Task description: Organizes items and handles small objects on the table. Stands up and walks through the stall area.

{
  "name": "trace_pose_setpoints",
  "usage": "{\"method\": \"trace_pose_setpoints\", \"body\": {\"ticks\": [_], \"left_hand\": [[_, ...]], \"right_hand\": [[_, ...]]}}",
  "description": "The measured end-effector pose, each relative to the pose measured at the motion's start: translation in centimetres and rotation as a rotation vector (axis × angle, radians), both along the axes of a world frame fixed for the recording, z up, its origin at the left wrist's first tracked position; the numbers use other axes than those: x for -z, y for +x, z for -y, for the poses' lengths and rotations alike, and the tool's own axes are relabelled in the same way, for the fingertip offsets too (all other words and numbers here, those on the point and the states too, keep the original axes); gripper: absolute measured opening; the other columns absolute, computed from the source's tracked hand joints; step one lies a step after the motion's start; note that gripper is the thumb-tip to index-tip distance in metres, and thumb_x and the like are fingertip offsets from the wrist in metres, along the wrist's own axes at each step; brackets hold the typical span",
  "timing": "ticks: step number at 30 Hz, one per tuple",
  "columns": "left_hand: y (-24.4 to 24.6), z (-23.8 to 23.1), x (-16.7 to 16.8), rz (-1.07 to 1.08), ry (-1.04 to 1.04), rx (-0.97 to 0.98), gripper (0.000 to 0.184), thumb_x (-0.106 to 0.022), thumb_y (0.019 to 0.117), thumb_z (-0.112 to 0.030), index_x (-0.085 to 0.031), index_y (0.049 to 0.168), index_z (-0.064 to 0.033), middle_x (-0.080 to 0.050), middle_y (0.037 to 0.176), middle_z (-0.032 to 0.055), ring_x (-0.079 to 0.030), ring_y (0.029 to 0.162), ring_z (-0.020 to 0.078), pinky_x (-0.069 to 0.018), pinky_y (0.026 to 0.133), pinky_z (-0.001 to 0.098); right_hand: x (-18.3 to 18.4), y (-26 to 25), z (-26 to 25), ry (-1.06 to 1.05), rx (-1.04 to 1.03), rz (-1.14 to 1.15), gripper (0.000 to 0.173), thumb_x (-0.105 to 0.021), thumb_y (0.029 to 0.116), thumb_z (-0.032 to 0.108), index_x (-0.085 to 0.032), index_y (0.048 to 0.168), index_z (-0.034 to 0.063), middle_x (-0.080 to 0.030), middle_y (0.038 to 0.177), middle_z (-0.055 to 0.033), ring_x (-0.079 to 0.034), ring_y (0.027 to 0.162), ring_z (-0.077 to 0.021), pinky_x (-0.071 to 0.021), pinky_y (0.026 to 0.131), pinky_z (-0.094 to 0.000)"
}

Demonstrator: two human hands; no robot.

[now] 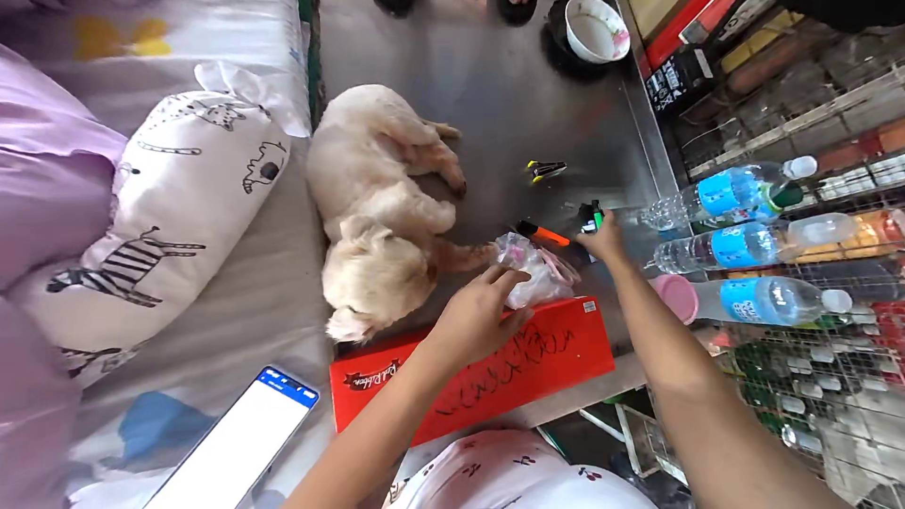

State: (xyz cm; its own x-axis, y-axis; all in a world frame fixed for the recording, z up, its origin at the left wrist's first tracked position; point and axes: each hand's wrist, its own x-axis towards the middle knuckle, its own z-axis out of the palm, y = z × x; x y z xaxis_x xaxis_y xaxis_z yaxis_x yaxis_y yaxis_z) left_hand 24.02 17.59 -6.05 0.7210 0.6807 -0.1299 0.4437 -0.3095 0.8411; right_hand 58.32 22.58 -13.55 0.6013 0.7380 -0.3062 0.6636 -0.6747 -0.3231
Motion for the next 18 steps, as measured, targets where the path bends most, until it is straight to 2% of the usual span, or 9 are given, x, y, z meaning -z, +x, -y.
{"method": "trace_pose_setpoints", "body": {"ticks": [3, 6, 10, 13, 16, 18], "left_hand": [[0.4, 0.2, 0.2, 0.004, -0.055, 0.009, 0.047, -0.062, 0.1012, -0.035, -0.056, 0.142, -0.0118, -0.059, 0.137, 0.0136, -0.064, 0.116, 0.0267, -0.0529, 0.100, 0.0465], [0.9, 0.3, 0.5, 0.013, -0.118, 0.023, 0.047, -0.061, 0.1020, -0.034, -0.056, 0.142, -0.0108, -0.058, 0.139, 0.0143, -0.064, 0.117, 0.0263, -0.0523, 0.101, 0.0442], [1.3, 0.8, 1.3, 0.037, -0.149, 0.020, 0.045, -0.061, 0.1025, -0.033, -0.056, 0.141, -0.0099, -0.058, 0.140, 0.0148, -0.063, 0.120, 0.0265, -0.0521, 0.102, 0.0441], [1.2, 1.7, 1.3, 0.098, -0.113, -0.026, 0.043, -0.061, 0.1021, -0.031, -0.057, 0.140, -0.0091, -0.059, 0.139, 0.0144, -0.063, 0.121, 0.0256, -0.0520, 0.103, 0.0430], [-0.4, 3.4, 0.3, 0.213, -0.113, -0.085, 0.040, -0.059, 0.1026, -0.022, -0.056, 0.139, -0.0053, -0.060, 0.136, 0.0145, -0.065, 0.118, 0.0203, -0.0540, 0.102, 0.0365], [-2.1, 5.3, -0.1, 0.335, -0.238, -0.140, 0.041, -0.056, 0.1040, -0.016, -0.051, 0.142, -0.0015, -0.061, 0.135, 0.0136, -0.067, 0.112, 0.0169, -0.0574, 0.097, 0.0326]], "right_hand": [[0.2, 0.3, 0.5, 0.031, -0.025, 0.003, 0.081, -0.077, 0.0880, 0.015, -0.033, 0.153, -0.0034, -0.050, 0.140, -0.0372, -0.055, 0.125, -0.0530, -0.0463, 0.101, -0.0661], [0.3, 0.6, 1.4, 0.071, -0.072, 0.002, 0.073, -0.069, 0.0925, 0.011, -0.032, 0.154, -0.0037, -0.051, 0.138, -0.0365, -0.056, 0.123, -0.0523, -0.0467, 0.101, -0.0652], [0.4, 0.2, 1.8, 0.052, -0.139, 0.026, 0.070, -0.064, 0.0965, 0.009, -0.029, 0.155, -0.0045, -0.050, 0.141, -0.0364, -0.055, 0.126, -0.0515, -0.0462, 0.104, -0.0633], [0.0, -0.1, 1.9, 0.045, -0.169, 0.028, 0.066, -0.059, 0.0972, 0.005, -0.029, 0.155, -0.0051, -0.051, 0.139, -0.0369, -0.056, 0.124, -0.0528, -0.0468, 0.101, -0.0656], [-4.4, -2.3, 3.1, 0.098, -0.227, -0.057, 0.063, -0.057, 0.1013, 0.009, -0.026, 0.155, -0.0017, -0.054, 0.135, -0.0355, -0.061, 0.115, -0.0513, -0.0494, 0.095, -0.0670], [-9.0, -5.9, 5.4, 0.102, -0.322, -0.204, 0.061, -0.058, 0.1028, 0.012, -0.027, 0.156, 0.0049, -0.059, 0.125, -0.0316, -0.065, 0.102, -0.0450, -0.0526, 0.086, -0.0636]]}}
